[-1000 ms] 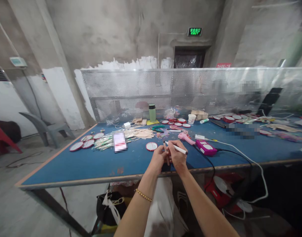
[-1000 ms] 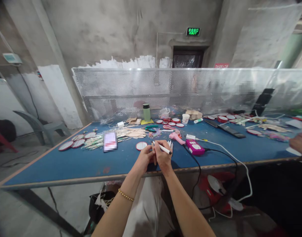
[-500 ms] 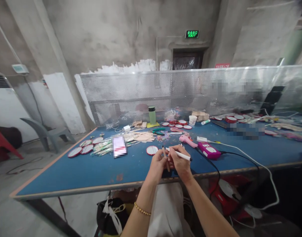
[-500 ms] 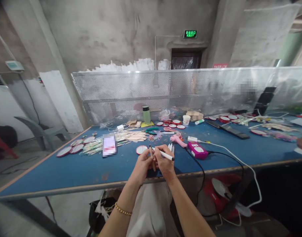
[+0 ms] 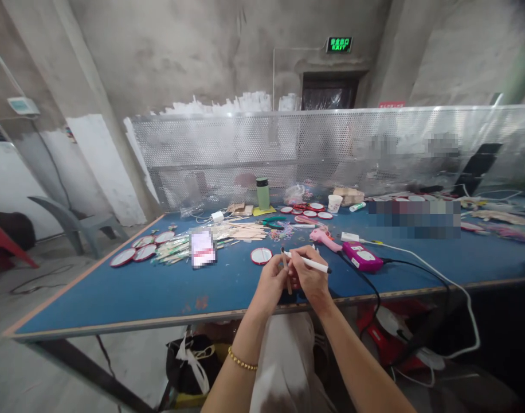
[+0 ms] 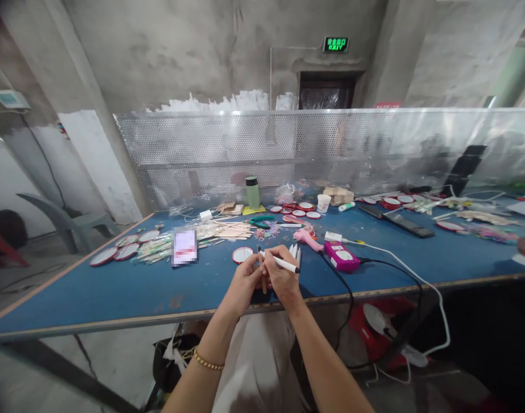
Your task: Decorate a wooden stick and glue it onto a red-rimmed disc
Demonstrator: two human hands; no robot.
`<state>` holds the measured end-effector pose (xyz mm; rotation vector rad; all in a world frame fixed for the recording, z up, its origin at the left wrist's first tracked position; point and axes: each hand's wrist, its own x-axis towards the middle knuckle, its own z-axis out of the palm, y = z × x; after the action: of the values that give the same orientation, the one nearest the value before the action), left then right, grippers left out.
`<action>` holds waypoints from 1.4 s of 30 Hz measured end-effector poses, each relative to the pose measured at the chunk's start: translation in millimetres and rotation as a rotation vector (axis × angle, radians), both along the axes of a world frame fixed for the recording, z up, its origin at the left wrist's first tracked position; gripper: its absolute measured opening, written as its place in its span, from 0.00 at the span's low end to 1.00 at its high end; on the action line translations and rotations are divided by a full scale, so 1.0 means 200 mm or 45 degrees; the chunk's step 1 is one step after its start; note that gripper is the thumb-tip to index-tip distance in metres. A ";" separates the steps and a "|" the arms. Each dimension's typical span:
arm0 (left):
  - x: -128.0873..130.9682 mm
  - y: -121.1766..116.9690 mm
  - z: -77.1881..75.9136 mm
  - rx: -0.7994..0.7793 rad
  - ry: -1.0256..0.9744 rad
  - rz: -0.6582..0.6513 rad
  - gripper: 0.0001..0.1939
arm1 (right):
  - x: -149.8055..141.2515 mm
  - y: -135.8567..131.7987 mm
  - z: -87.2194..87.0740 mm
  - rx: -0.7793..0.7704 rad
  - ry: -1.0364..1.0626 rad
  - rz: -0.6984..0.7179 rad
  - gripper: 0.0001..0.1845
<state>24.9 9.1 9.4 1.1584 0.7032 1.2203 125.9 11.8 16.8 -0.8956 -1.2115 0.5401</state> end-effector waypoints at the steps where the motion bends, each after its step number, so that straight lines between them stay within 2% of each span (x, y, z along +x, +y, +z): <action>1: 0.00 0.00 0.00 0.004 0.012 0.004 0.19 | 0.00 0.00 0.00 0.005 -0.003 -0.007 0.12; 12: 0.01 -0.01 0.02 -0.014 -0.018 -0.006 0.22 | 0.00 0.02 -0.03 -0.018 0.009 -0.022 0.12; 20: 0.01 0.00 0.01 -0.012 0.015 0.011 0.18 | 0.00 0.02 -0.03 0.003 -0.023 -0.068 0.12; 42: 0.01 0.00 0.00 -0.017 0.015 0.018 0.17 | 0.01 0.03 -0.04 0.018 -0.065 -0.076 0.12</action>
<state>27.9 9.1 10.0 1.1523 0.7289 1.2196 127.9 18.1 8.9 -0.9357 -1.2292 0.4626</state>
